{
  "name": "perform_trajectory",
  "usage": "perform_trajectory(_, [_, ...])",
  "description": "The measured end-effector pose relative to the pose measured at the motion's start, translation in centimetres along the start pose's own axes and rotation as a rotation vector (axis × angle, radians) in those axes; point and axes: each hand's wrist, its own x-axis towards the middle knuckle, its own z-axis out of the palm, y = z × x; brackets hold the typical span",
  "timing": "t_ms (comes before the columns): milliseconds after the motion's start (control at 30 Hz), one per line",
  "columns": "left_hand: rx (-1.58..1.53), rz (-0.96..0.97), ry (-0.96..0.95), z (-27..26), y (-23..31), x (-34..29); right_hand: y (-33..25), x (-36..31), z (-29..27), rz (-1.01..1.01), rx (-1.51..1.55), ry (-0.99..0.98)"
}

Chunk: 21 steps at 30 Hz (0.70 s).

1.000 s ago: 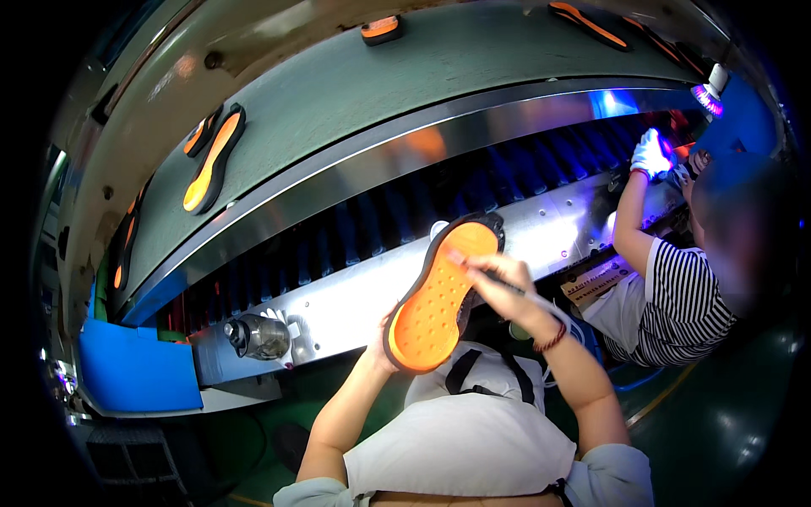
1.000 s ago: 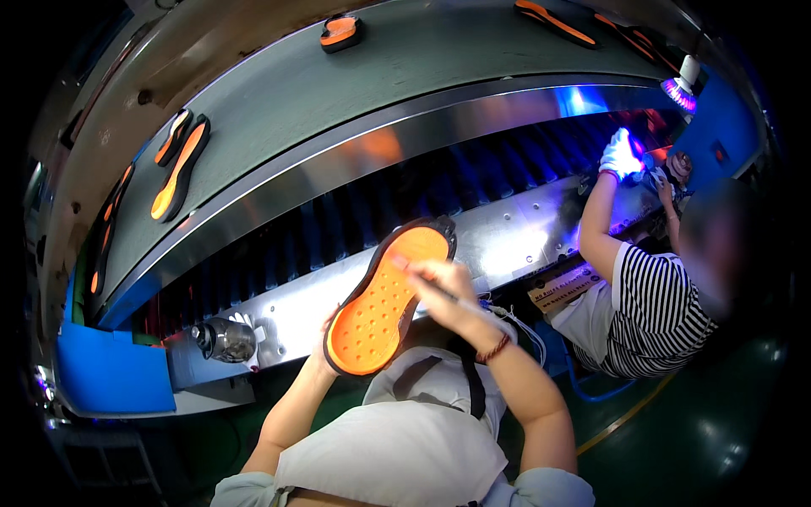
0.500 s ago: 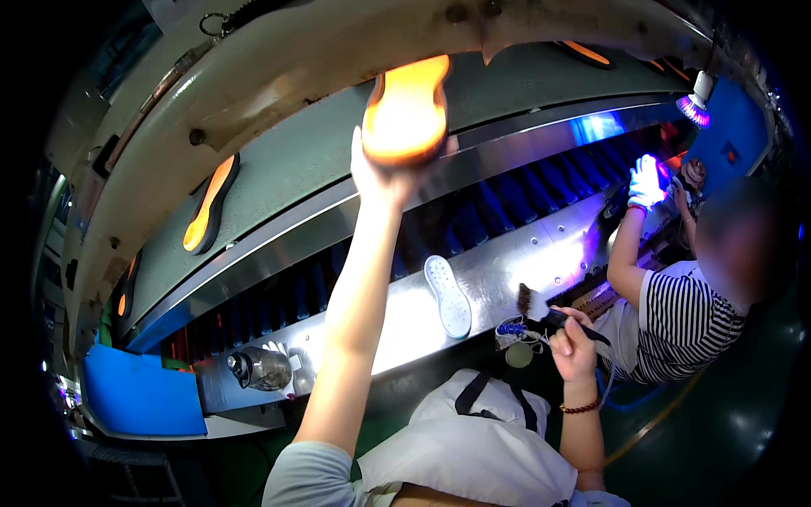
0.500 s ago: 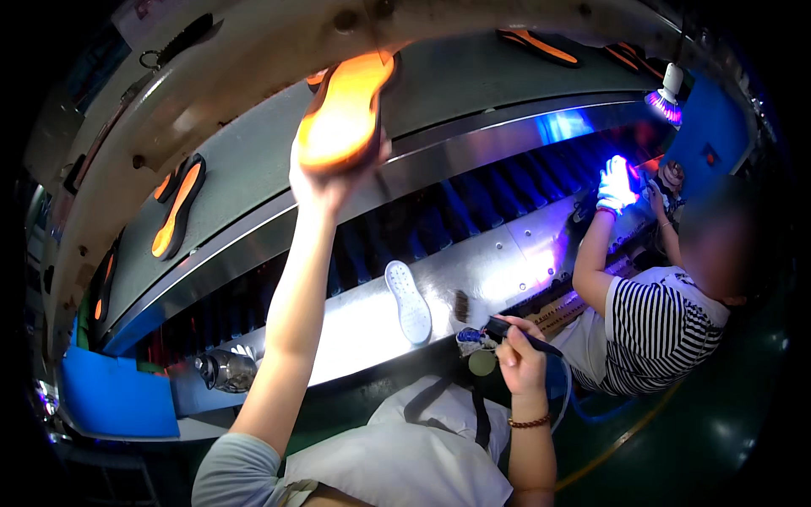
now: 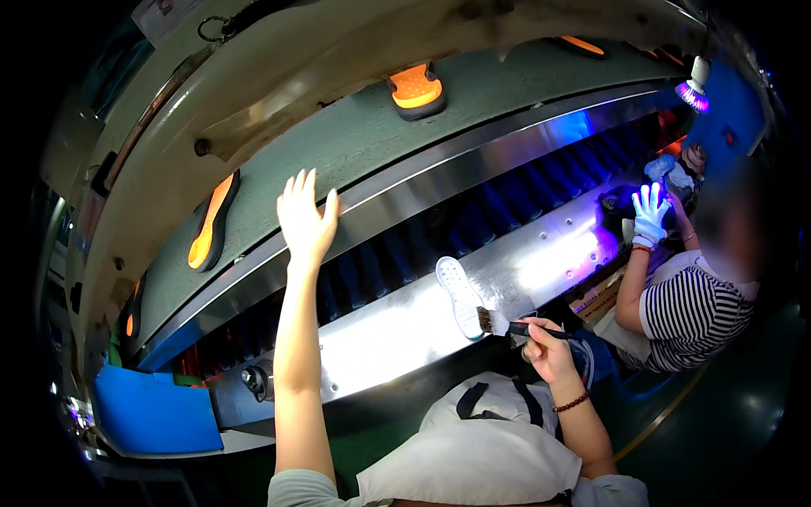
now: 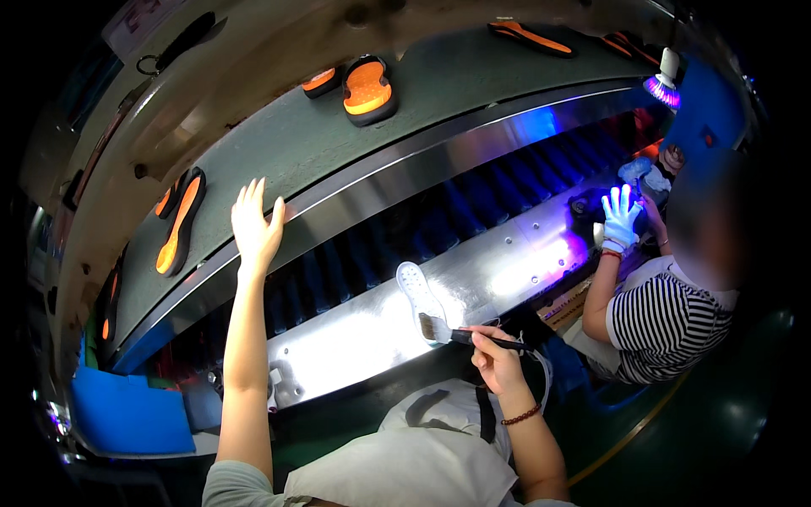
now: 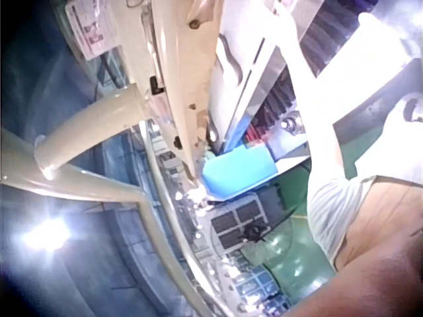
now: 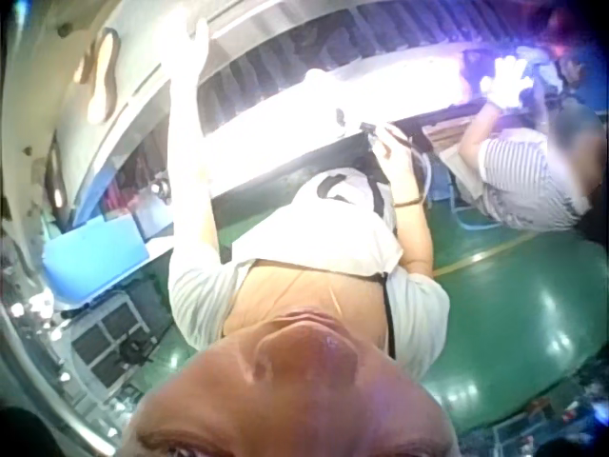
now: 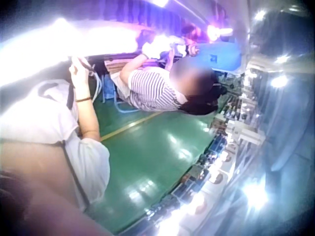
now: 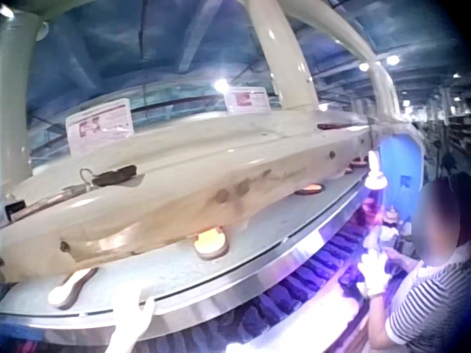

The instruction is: The person picks up orange shoe soles from a conveyor belt and uses a brush to apply a dark liquid to the bottom surface. They repeatedly dip the brush into a container and spread the liquid across the sole, then place the treated sole back on the belt.

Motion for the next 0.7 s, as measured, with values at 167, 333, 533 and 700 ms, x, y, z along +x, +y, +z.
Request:
perform_trajectory(167, [0.122, -0.286, -0.466, -0.3, -1.0, -0.8, 2.5, 0.5, 4.0, 0.089, -0.07, -0.023])
perform_trajectory(333, [0.123, -0.318, -0.51, 0.3, -0.5, -0.7, 4.0, -0.1, 5.9, 0.119, -0.133, -0.021])
perform_trajectory(533, [0.074, -0.252, -0.5, -0.3, -0.8, -0.6, 4.8, -1.3, 5.0, 0.082, -0.114, 0.07])
perform_trajectory(700, [-0.037, -0.186, -0.517, -0.1, -1.0, -0.2, 3.3, -1.0, 4.1, 0.02, -0.109, 0.157])
